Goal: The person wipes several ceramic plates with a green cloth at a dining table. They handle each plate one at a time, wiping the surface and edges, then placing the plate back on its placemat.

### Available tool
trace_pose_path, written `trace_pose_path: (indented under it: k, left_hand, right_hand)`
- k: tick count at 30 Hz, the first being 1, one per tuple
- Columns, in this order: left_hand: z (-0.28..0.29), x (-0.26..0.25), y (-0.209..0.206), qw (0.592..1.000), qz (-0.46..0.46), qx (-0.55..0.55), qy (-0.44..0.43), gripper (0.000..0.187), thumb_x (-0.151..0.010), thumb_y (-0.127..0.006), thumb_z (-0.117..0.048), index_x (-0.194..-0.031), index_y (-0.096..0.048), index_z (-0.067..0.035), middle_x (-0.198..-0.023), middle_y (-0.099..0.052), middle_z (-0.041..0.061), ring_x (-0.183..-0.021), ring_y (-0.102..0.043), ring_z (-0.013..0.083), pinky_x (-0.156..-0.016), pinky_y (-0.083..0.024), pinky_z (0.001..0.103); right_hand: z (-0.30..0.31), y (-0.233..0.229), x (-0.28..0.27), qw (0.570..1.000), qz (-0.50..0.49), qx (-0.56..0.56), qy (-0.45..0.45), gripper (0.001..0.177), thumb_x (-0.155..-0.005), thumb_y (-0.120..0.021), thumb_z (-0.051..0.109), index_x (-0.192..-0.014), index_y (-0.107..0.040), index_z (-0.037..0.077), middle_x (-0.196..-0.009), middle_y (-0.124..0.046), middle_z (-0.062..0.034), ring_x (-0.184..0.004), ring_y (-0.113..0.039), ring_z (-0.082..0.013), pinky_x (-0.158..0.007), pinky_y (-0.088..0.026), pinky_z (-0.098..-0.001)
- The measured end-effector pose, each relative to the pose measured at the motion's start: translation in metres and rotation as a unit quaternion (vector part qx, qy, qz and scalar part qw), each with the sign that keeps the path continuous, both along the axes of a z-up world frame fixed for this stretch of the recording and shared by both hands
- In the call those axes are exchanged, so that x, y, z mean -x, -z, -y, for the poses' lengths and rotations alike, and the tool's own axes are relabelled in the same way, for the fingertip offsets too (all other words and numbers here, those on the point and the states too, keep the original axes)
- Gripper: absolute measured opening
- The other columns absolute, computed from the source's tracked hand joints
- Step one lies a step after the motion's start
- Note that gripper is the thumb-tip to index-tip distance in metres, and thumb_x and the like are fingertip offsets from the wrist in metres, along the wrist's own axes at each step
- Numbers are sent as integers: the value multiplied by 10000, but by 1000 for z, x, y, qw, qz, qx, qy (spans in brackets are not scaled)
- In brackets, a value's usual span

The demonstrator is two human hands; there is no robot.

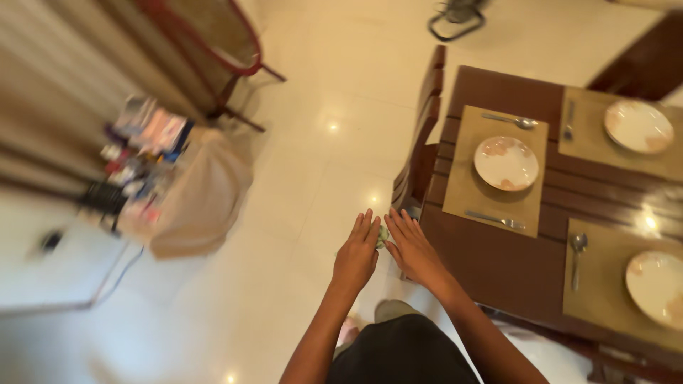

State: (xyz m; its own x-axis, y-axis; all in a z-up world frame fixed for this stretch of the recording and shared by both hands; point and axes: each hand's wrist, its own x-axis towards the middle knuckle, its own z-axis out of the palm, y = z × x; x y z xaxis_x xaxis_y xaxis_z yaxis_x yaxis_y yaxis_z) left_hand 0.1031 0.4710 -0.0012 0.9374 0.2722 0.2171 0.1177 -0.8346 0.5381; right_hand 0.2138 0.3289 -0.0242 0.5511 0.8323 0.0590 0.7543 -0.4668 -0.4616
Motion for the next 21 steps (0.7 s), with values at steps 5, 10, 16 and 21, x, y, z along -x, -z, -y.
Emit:
trace_pose_path:
  k: [5,10,16,21]
  left_hand:
    - [-39,-67,0,995,-4,-2,101,727,-773,-665,67,-1471,-499,-49,-1610,-399,147,-1475,-395,318,-1015,-518,405]
    - [-55,-155,10,980,33,-27,192,710,-780,-653,55,-1469,-522,-57,-1599,-426,128,-1484,-416,301,-1061,-515,400]
    - [-51,-265,12,957,42,1,288,645,-822,-670,8,-1450,-533,-53,-1593,-439,144,-1461,-422,318,-1008,-518,416]
    - [-41,-331,7,925,64,7,374,678,-763,-648,17,-1430,-526,-19,-1553,-459,172,-1449,-433,345,-1022,-523,429]
  right_hand:
    - [-15,13,-36,995,-9,-19,101,608,-1013,-558,275,-1543,-365,48,-1650,-277,-176,-1528,-213,-397,-1213,-206,-508]
    - [-6,42,-95,978,31,-45,202,629,-988,-577,281,-1533,-377,40,-1634,-302,-199,-1516,-243,-435,-1205,-242,-550]
    - [4,42,-159,956,29,-24,289,634,-995,-586,270,-1538,-371,24,-1630,-304,-217,-1509,-241,-443,-1195,-237,-571]
    - [13,18,-190,929,49,-31,366,607,-1000,-598,256,-1517,-388,19,-1631,-323,-202,-1518,-252,-431,-1205,-242,-545]
